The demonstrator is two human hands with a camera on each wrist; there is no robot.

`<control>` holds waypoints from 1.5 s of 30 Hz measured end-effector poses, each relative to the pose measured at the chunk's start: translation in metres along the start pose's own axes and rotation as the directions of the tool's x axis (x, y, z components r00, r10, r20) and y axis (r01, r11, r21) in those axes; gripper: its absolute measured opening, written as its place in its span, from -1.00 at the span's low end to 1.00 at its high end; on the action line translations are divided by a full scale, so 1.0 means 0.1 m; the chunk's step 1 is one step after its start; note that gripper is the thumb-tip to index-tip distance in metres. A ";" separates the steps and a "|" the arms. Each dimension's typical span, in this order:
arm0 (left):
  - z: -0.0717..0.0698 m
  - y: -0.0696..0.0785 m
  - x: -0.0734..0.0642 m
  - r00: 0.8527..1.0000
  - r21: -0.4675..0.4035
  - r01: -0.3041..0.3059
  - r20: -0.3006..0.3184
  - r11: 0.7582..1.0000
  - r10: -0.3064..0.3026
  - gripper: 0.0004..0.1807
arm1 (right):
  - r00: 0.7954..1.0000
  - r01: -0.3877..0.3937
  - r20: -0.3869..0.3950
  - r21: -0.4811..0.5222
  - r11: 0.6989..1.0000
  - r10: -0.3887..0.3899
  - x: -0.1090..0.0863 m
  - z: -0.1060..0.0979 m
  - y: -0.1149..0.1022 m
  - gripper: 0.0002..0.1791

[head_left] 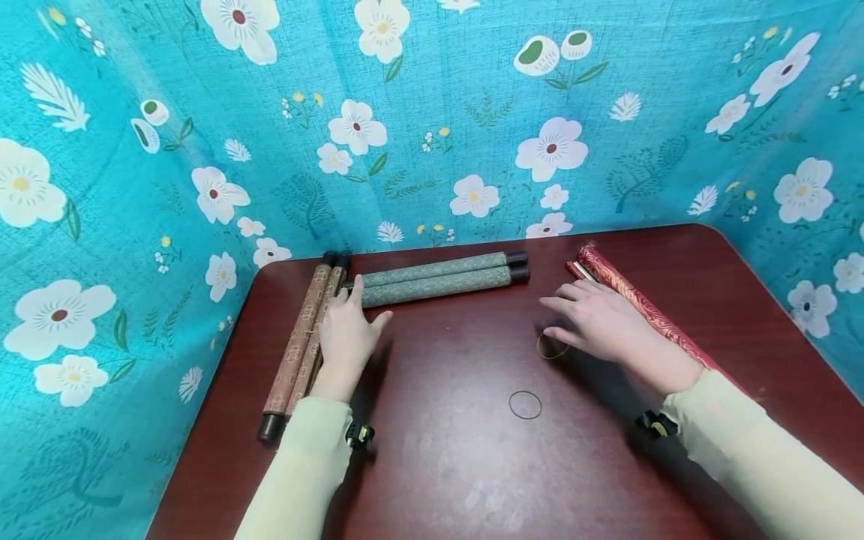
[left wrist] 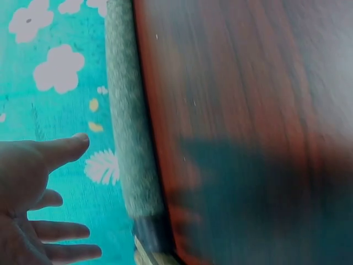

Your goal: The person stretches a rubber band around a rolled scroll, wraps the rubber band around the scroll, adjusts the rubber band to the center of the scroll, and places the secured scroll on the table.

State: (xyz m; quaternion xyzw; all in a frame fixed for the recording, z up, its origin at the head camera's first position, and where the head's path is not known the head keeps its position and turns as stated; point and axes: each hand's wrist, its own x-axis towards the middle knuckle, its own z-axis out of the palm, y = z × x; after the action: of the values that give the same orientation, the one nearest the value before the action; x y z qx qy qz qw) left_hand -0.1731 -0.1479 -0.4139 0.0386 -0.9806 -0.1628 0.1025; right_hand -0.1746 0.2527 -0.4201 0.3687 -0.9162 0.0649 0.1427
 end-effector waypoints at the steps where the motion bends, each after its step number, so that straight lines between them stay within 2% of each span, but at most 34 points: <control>1: 0.01 0.03 0.01 1.000 0.004 -0.013 -0.005 1.000 0.013 -0.03 | 1.000 0.007 0.000 -0.002 1.000 -0.007 0.00 0.00 0.00 -0.49; 5: 0.08 0.14 0.03 0.999 0.006 -0.045 -0.012 0.999 0.045 -0.06 | 1.000 0.018 0.012 -0.009 1.000 -0.018 -0.01 0.01 0.01 -0.51; 14: 0.22 0.33 0.06 0.994 0.009 -0.110 0.016 0.994 0.110 -0.06 | 0.998 0.015 0.068 -0.010 1.000 -0.014 -0.05 0.01 0.01 -0.55; 21: 0.28 0.40 0.04 0.980 -0.008 -0.198 0.011 0.980 0.198 -0.11 | 0.998 0.031 0.050 0.020 0.999 -0.032 -0.08 0.07 0.02 -0.62; 26: 0.31 0.44 0.01 0.966 -0.019 -0.255 0.035 0.967 0.255 -0.13 | 0.998 0.030 0.052 0.024 0.999 -0.032 -0.10 0.15 0.06 -0.66; 30: 0.31 0.47 -0.01 0.950 -0.022 -0.307 0.052 0.951 0.308 -0.14 | 0.999 0.026 0.046 0.031 0.999 -0.028 -0.12 0.22 0.09 -0.71; 35: 0.30 0.48 -0.04 0.922 -0.033 -0.381 0.061 0.924 0.383 -0.19 | 0.999 0.037 0.016 0.028 0.999 -0.038 -0.12 0.30 0.12 -0.76; 40: 0.30 0.48 -0.06 0.887 -0.062 -0.453 0.068 0.889 0.457 -0.24 | 0.999 0.046 0.024 0.010 0.999 -0.046 -0.12 0.39 0.14 -0.86; 45: 0.31 0.45 -0.10 0.844 -0.094 -0.530 0.043 0.843 0.535 -0.32 | 0.999 0.048 0.016 -0.003 0.999 -0.048 -0.15 0.47 0.14 -0.86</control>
State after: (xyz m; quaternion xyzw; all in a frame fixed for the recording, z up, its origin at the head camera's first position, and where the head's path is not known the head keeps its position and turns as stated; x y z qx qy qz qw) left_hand -0.1723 -0.0946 -0.4299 -0.2445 -0.9485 -0.1676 0.1118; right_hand -0.1845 0.2623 -0.4694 0.3911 -0.9082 0.0570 0.1377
